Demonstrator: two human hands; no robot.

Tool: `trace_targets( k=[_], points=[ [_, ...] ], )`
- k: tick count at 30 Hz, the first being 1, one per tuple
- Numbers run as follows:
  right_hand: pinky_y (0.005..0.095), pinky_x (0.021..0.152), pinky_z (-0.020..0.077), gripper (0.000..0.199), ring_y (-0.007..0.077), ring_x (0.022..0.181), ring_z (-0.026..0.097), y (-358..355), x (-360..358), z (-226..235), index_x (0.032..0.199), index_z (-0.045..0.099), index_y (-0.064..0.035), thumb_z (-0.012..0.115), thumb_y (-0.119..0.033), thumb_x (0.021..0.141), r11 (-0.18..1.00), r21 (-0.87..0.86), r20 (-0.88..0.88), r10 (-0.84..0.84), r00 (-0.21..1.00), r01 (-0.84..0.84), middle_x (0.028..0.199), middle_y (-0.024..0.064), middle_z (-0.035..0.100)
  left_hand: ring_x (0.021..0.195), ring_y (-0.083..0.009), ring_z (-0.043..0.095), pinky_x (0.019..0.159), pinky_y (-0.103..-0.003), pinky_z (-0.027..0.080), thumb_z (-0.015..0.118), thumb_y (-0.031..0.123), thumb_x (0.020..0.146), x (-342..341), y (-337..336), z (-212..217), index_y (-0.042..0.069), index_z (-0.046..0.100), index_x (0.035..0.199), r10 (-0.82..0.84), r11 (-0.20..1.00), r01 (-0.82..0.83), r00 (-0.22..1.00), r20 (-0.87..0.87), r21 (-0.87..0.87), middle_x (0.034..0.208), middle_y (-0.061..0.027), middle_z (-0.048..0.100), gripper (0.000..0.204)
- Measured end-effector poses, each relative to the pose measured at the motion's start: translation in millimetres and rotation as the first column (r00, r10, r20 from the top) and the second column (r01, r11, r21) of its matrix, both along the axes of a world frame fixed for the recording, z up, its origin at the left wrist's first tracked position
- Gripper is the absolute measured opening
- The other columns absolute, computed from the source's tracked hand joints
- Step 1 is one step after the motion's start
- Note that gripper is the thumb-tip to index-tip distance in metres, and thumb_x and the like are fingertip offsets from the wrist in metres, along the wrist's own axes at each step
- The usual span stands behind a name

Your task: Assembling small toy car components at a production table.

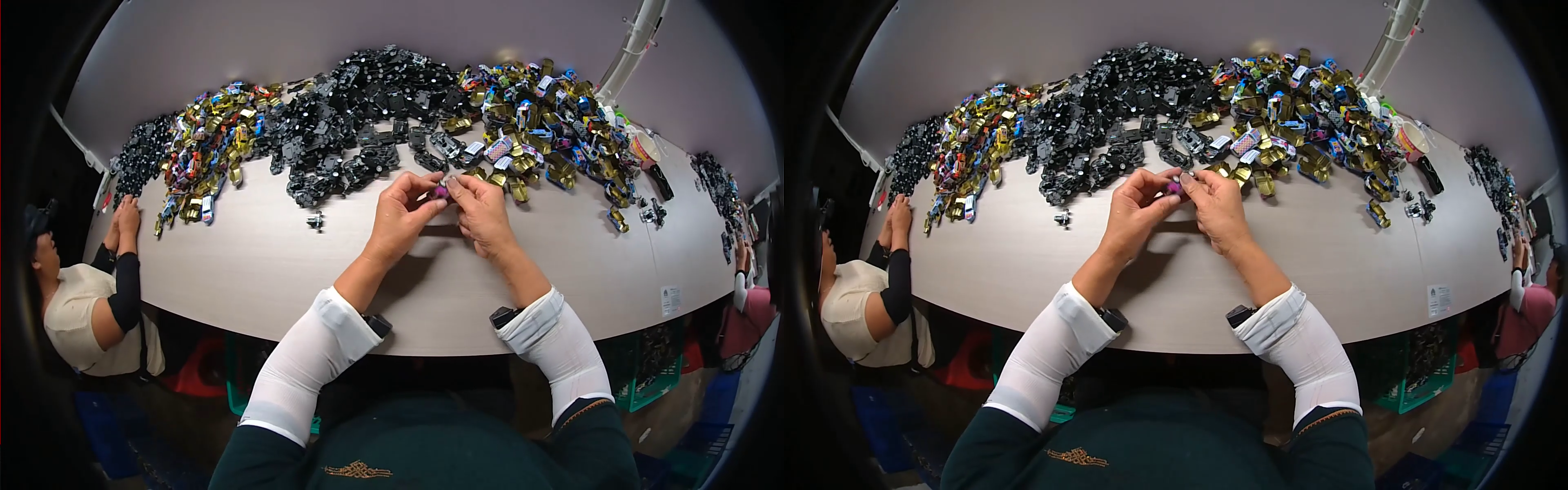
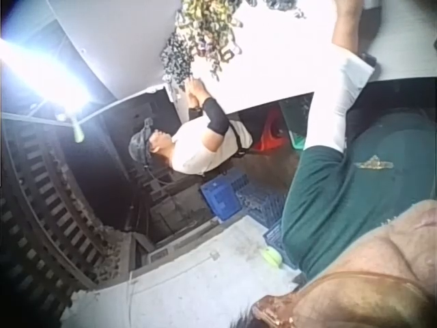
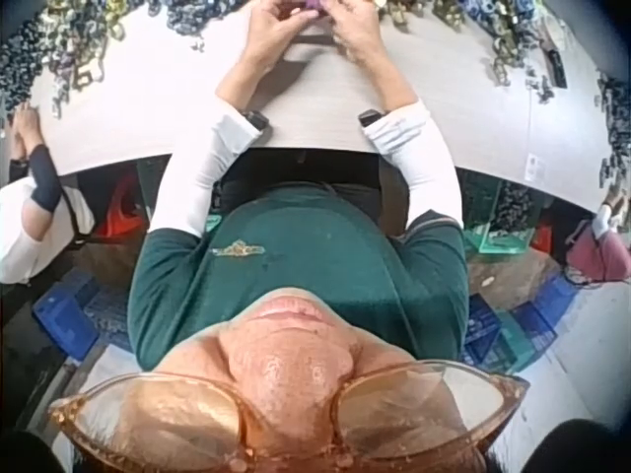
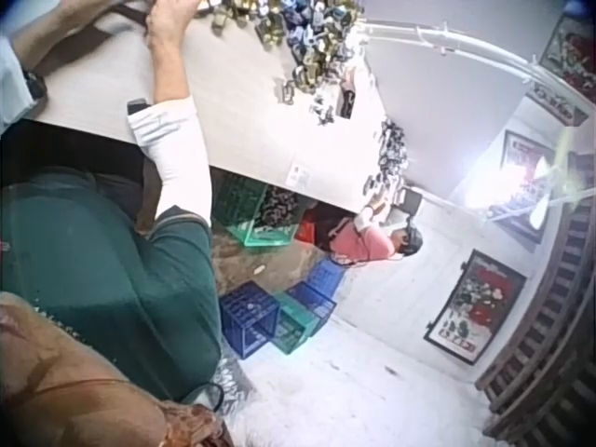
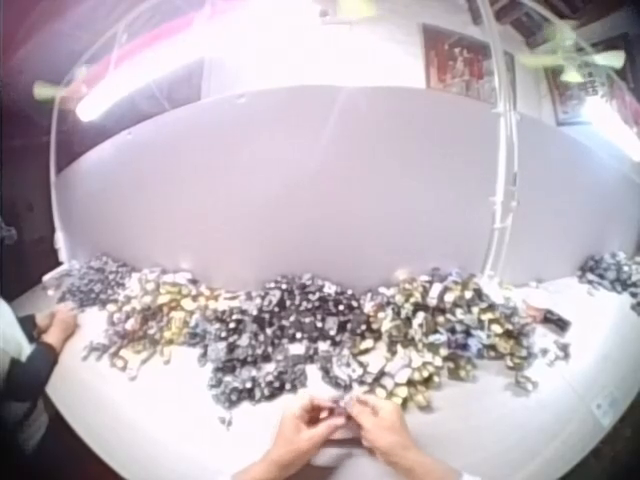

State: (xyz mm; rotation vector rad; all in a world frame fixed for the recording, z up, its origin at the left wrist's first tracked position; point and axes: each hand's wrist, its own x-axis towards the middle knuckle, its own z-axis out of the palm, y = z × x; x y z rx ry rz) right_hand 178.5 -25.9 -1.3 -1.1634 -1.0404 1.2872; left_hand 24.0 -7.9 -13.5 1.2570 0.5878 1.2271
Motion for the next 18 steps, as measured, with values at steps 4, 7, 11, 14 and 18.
trace_targets(
  k=[4,7,11,14,18],
  points=[
    [0.0181,0.053,0.0444,0.033,0.0050,0.072,0.058,2,-5,-5,0.117,0.058,0.0011,0.064,-0.005,0.085,0.967,0.253,0.045,-0.037,0.998,0.025,0.081,0.0035,0.063,0.099,-0.0113,0.060,0.082,-0.025,0.051,0.061,0.003,0.088,-7,5,-1,-0.001,0.061,0.104,-0.030,0.999,0.028,0.993,-0.117,-0.019,0.116,-0.0136,0.061,0.017],
    [0.0188,0.055,0.0467,0.038,0.0053,0.072,0.058,-5,-10,0,0.121,0.057,-0.0004,0.064,-0.001,0.083,0.932,0.359,0.190,-0.031,0.981,-0.040,0.088,0.0057,0.062,0.093,-0.0114,0.062,0.080,-0.025,0.052,0.061,0.004,0.089,-7,2,7,-0.002,0.061,0.102,0.058,0.993,-0.068,0.993,-0.101,-0.097,0.107,-0.0110,0.064,0.015],
    [0.0187,0.051,0.0452,0.040,0.0027,0.060,0.052,-7,-15,0,0.119,0.058,-0.0017,0.064,0.002,0.080,0.914,0.401,0.352,-0.100,0.931,-0.053,0.092,0.0053,0.061,0.086,-0.0116,0.064,0.073,-0.026,0.055,0.060,0.004,0.089,-8,3,5,-0.001,0.062,0.102,0.067,0.984,-0.075,0.996,-0.054,-0.160,0.098,-0.0075,0.066,0.014],
    [0.0190,0.049,0.0428,0.041,0.0024,0.056,0.048,-7,-19,0,0.118,0.059,-0.0019,0.066,0.002,0.078,0.911,0.408,0.176,-0.140,0.974,0.057,0.092,0.0050,0.060,0.084,-0.0123,0.065,0.072,-0.027,0.056,0.059,0.003,0.090,-9,4,2,-0.001,0.062,0.102,0.095,0.960,-0.067,0.991,0.092,-0.273,0.096,-0.0079,0.067,0.014],
    [0.0213,0.049,0.0425,0.040,0.0045,0.055,0.047,-6,-16,1,0.117,0.059,-0.0017,0.066,0.001,0.078,0.884,0.468,0.317,-0.158,0.935,-0.009,0.090,0.0055,0.060,0.084,-0.0129,0.065,0.071,-0.028,0.057,0.059,0.003,0.090,-7,4,0,-0.001,0.062,0.101,0.077,0.970,-0.045,0.989,0.127,-0.239,0.095,-0.0082,0.067,0.013]
  ],
)
